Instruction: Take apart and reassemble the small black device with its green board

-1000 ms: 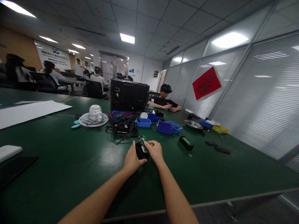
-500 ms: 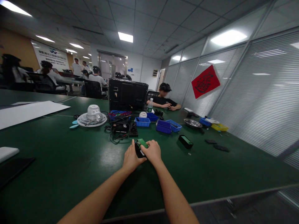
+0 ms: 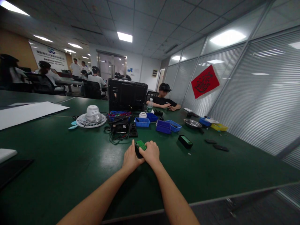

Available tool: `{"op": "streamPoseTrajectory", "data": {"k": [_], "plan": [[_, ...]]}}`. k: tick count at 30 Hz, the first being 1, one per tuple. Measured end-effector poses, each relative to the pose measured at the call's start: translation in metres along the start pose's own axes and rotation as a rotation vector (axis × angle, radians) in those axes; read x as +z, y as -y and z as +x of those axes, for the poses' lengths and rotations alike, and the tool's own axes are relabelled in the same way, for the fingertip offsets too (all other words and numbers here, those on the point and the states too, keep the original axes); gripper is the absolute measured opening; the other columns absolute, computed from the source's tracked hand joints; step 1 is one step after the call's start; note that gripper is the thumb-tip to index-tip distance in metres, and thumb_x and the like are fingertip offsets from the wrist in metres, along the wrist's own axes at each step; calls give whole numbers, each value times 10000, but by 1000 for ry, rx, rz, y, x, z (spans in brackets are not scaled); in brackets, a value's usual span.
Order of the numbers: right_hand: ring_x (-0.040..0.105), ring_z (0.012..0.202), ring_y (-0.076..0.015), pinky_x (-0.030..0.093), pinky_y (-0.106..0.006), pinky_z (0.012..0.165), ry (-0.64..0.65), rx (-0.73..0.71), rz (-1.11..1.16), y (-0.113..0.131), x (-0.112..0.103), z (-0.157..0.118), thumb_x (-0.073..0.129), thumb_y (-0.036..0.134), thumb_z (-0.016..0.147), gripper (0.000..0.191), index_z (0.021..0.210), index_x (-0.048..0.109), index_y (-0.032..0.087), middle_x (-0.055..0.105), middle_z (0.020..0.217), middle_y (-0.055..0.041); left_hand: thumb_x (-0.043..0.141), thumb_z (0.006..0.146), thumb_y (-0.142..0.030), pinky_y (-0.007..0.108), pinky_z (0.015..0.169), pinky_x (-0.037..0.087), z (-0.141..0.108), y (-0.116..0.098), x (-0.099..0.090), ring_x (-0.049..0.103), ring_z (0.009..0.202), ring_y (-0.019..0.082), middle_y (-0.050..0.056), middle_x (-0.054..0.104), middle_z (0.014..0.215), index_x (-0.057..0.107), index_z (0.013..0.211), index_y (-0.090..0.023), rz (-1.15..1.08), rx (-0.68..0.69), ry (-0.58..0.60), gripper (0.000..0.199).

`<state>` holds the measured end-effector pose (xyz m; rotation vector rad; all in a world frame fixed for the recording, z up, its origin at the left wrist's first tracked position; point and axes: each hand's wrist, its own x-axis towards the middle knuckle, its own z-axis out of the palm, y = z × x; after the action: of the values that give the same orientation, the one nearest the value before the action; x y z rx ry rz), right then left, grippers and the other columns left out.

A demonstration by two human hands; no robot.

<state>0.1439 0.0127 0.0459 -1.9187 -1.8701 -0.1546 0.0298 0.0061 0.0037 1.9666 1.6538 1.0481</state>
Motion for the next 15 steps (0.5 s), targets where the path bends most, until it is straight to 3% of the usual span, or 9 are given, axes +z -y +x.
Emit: {"op": "streamPoseTrajectory", "data": {"k": [15], "plan": [[495, 801, -185, 350, -266, 673, 49, -20, -5, 3, 6, -2, 578, 413, 695, 231, 727, 564, 184, 547, 819, -56, 608, 616, -299, 350, 1008, 252, 0, -1, -2, 363, 1223, 254, 130, 409, 1311, 108, 1381, -146, 8, -15, 4, 927]]}}
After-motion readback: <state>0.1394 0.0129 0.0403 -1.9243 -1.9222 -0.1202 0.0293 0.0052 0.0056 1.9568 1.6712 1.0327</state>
